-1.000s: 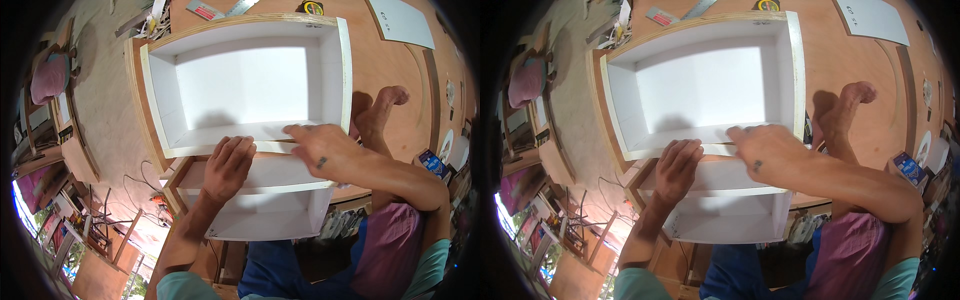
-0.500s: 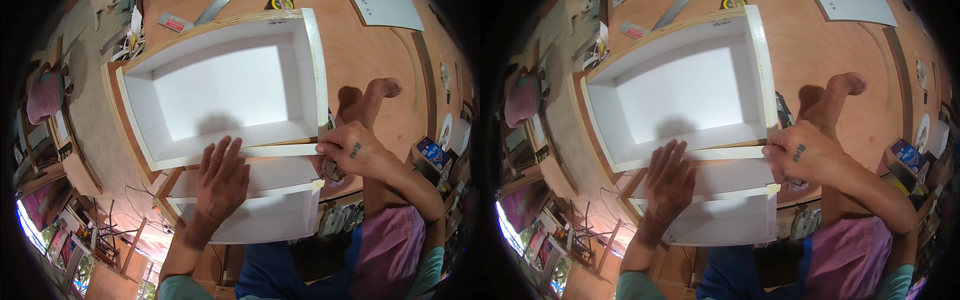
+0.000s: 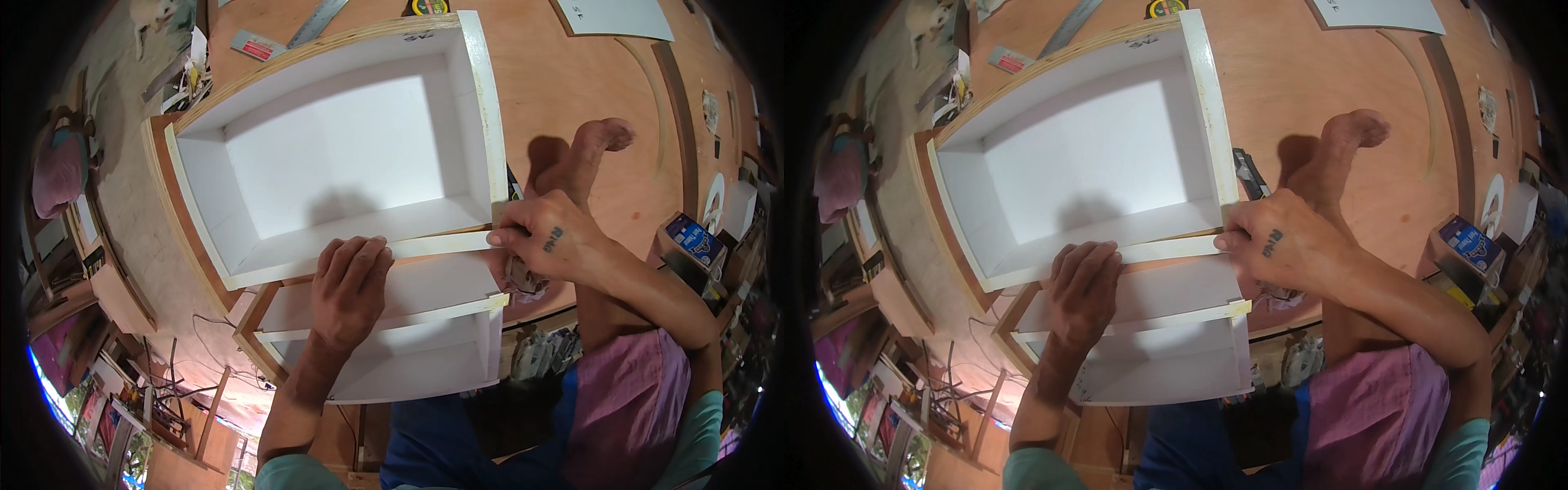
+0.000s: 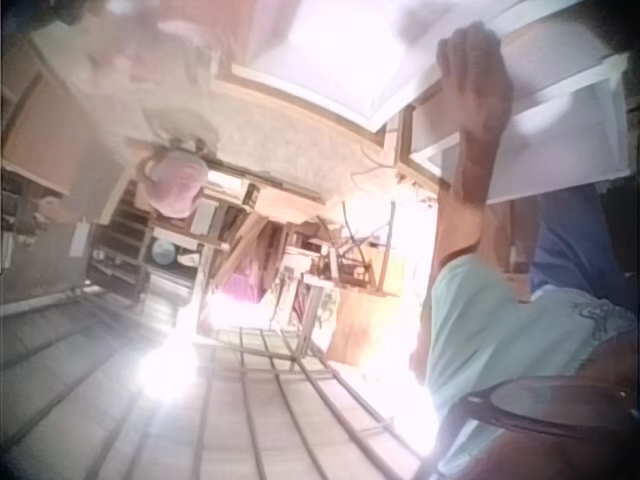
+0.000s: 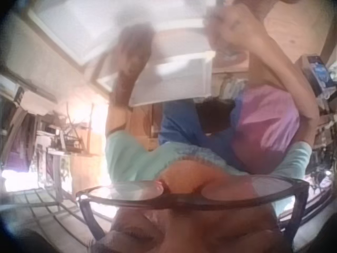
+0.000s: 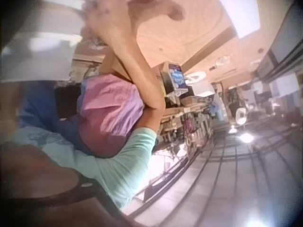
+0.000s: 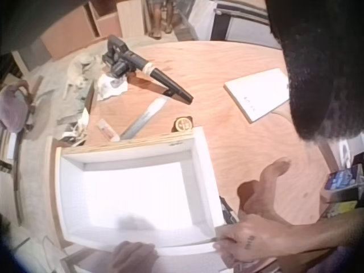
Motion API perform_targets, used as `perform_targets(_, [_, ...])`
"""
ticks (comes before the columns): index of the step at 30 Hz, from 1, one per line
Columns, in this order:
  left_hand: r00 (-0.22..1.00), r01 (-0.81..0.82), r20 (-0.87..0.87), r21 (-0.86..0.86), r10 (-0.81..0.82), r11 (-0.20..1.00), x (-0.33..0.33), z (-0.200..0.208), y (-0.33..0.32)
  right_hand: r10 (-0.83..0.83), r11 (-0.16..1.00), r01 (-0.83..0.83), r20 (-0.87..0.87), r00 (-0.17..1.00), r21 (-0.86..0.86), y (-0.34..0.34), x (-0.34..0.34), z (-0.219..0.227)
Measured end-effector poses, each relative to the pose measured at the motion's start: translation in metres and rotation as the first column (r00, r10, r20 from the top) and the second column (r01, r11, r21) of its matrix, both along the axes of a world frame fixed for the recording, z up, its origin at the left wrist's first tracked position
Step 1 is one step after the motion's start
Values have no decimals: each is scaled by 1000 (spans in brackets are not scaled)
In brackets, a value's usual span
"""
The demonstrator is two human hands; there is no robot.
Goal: The person applies thin wooden strips to the edges of white drawer boxes on a workbench. They measure, cut, and fit the strips along the drawer fronts and sides, occasionally wiping the surfaces with a cloth.
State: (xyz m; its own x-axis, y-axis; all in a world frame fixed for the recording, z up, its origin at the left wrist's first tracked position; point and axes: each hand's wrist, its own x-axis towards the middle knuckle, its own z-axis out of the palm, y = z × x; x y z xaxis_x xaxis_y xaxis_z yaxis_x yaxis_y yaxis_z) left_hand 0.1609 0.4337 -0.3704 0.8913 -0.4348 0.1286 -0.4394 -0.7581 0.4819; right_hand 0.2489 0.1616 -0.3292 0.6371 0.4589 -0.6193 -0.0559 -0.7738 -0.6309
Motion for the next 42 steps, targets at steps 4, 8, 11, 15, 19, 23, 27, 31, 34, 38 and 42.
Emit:
perform_targets(4, [1000,3,5,-10,-3,1000,2,1,-2,-26,999,26,-7,1000,22,-3,1,2])
perform_targets(8, [1000,15,16,-5,-15,1000,3,0,-1,-75,997,77,-62,995,29,-8,-1,0])
perform_targets(11, [999,-1,-40,36,2,999,4,8,-6,-142,988,151,-173,975,43,-8,2,2])
perform_targets(15, [991,-87,-93,71,93,994,8,28,-25,-178,980,193,-210,961,49,-9,1,1])
perform_targets(19, [999,-5,-51,-51,2,999,10,16,-44,-175,983,183,-185,967,26,-5,0,-1])
perform_targets(23, [996,65,-53,-114,-72,991,12,1,-54,-175,984,180,-199,964,7,-3,0,-1])
perform_targets(27, [995,97,-22,-109,-100,989,13,-6,-54,-146,989,148,-137,980,5,-5,-3,-5])
perform_targets(31, [995,98,-26,-103,-101,990,13,-5,-52,-129,991,131,-134,982,3,-2,-2,-3])
perform_targets(34, [995,104,0,-93,-104,990,14,-7,-53,-94,995,96,-85,992,19,-3,-3,-5])
perform_targets(38, [995,100,8,-76,-100,992,14,-7,-54,-12,1000,12,32,999,5,-6,-5,-12])
perform_targets(42, [997,83,10,-62,-83,995,13,-5,-54,-8,1000,8,20,1000,-2,-7,-3,-8])
